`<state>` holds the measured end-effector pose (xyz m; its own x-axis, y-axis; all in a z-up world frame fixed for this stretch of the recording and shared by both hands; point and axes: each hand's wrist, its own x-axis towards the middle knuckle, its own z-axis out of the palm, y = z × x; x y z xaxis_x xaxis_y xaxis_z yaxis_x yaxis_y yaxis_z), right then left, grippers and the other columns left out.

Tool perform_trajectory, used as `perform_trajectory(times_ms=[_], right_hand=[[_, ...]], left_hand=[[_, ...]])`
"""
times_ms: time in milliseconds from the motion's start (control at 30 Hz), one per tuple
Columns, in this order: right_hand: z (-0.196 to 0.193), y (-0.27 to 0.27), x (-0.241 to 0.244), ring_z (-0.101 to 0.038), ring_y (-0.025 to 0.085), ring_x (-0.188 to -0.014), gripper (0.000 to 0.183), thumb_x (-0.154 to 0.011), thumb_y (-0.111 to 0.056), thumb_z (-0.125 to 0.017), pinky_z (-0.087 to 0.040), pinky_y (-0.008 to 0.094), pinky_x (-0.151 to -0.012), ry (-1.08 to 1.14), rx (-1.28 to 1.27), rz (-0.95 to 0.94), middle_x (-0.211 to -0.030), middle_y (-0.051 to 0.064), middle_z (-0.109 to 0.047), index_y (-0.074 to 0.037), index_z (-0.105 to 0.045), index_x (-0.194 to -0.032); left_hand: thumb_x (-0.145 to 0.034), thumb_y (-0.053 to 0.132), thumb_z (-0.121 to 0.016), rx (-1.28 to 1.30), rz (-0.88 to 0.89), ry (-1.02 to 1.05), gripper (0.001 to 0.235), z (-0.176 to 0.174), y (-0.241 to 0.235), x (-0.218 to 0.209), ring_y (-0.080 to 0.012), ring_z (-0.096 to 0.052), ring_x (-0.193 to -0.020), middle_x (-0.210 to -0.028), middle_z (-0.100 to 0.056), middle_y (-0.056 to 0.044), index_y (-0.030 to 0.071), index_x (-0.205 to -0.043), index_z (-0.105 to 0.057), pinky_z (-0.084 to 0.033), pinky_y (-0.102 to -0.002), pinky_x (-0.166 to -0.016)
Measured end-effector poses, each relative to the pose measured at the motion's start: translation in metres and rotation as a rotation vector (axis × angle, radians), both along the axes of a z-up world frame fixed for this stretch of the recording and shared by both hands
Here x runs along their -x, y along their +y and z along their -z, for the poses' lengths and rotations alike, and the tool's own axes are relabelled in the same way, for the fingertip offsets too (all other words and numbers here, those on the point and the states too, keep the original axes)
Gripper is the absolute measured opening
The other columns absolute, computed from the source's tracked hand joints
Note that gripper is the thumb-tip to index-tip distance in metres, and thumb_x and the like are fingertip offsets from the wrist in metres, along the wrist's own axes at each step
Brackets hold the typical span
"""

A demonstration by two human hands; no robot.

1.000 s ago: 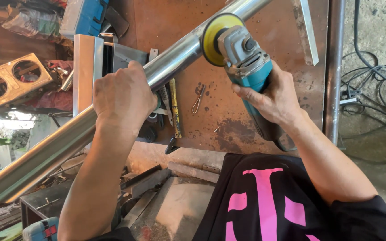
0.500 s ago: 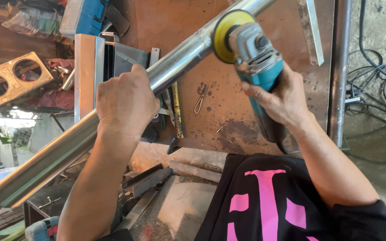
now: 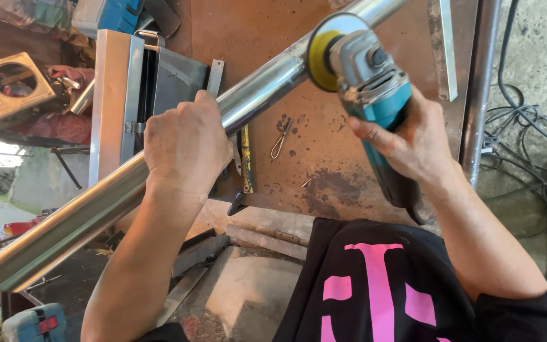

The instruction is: Using an angle grinder to smooth and polish metal pipes on a workbench.

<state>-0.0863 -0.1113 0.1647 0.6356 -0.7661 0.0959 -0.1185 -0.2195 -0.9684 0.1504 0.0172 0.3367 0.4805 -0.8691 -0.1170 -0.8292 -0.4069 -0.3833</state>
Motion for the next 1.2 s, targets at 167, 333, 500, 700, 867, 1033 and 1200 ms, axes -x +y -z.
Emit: perform_trajectory(times_ms=[167,333,500,700,867,1033,1200], right_hand=[[-0.002,0.0,0.0,-0.074,0.023,-0.103,0.062,-0.091,-0.037,-0.083,-0.059,0.04,-0.09,-0.02,0.074,-0.024,-0.111,0.015,-0.074,0.002,-0.06,-0.133],[-0.023,-0.002,0.0,-0.074,0.022,-0.1,0.058,-0.091,-0.038,-0.082,-0.062,0.038,-0.089,0.001,-0.005,-0.003,-0.108,0.014,-0.075,0.001,-0.063,-0.13],[-0.012,-0.002,0.001,-0.072,0.02,-0.104,0.063,-0.089,-0.036,-0.084,-0.058,0.037,-0.092,0.121,0.162,-0.069,-0.113,0.014,-0.073,0.002,-0.061,-0.134],[-0.044,-0.005,-0.005,-0.073,0.018,-0.098,0.055,-0.09,-0.034,-0.084,-0.058,0.035,-0.088,0.153,0.162,-0.031,-0.106,0.012,-0.076,0.0,-0.065,-0.128],[-0.041,-0.01,-0.009,-0.072,0.019,-0.096,0.057,-0.09,-0.038,-0.083,-0.059,0.036,-0.087,0.206,0.178,-0.071,-0.104,0.013,-0.075,0.001,-0.064,-0.128],[-0.054,-0.009,-0.016,-0.075,0.021,-0.092,0.053,-0.091,-0.041,-0.08,-0.061,0.038,-0.083,0.299,0.189,-0.066,-0.097,0.013,-0.077,-0.002,-0.067,-0.124],[-0.053,-0.01,-0.021,-0.075,0.022,-0.084,0.054,-0.091,-0.044,-0.078,-0.062,0.039,-0.079,0.384,0.203,-0.114,-0.093,0.014,-0.076,-0.001,-0.065,-0.121]], left_hand=[[-0.08,0.016,-0.077,0.039,0.009,0.018,0.018,0.006,0.007,-0.005,-0.0376,-0.074,-0.074,-0.078,-0.073,-0.021,0.005,-0.089,-0.065,-0.058,-0.048,-0.067],[-0.082,0.012,-0.074,0.065,0.013,0.039,0.014,0.013,0.015,-0.008,-0.0379,-0.074,-0.074,-0.079,-0.073,-0.021,0.005,-0.089,-0.065,-0.059,-0.048,-0.067],[-0.082,0.013,-0.074,0.076,0.0,0.054,0.015,0.017,0.02,-0.012,-0.0371,-0.074,-0.074,-0.08,-0.073,-0.02,0.004,-0.09,-0.064,-0.059,-0.048,-0.066],[-0.082,0.012,-0.073,0.095,0.008,0.066,0.014,0.027,0.03,-0.017,-0.0364,-0.075,-0.075,-0.081,-0.073,-0.019,0.005,-0.09,-0.064,-0.059,-0.047,-0.067],[-0.083,0.014,-0.072,0.096,0.014,0.041,0.014,0.037,0.037,-0.021,-0.0347,-0.075,-0.074,-0.081,-0.073,-0.017,0.007,-0.09,-0.063,-0.059,-0.046,-0.065],[-0.084,0.014,-0.071,0.095,0.013,0.03,0.013,0.046,0.043,-0.025,-0.0326,-0.075,-0.073,-0.08,-0.072,-0.015,0.008,-0.091,-0.062,-0.059,-0.044,-0.063],[-0.082,0.014,-0.072,0.104,0.021,0.045,0.014,0.048,0.048,-0.028,-0.0315,-0.074,-0.073,-0.079,-0.072,-0.015,0.008,-0.091,-0.063,-0.059,-0.044,-0.063]])
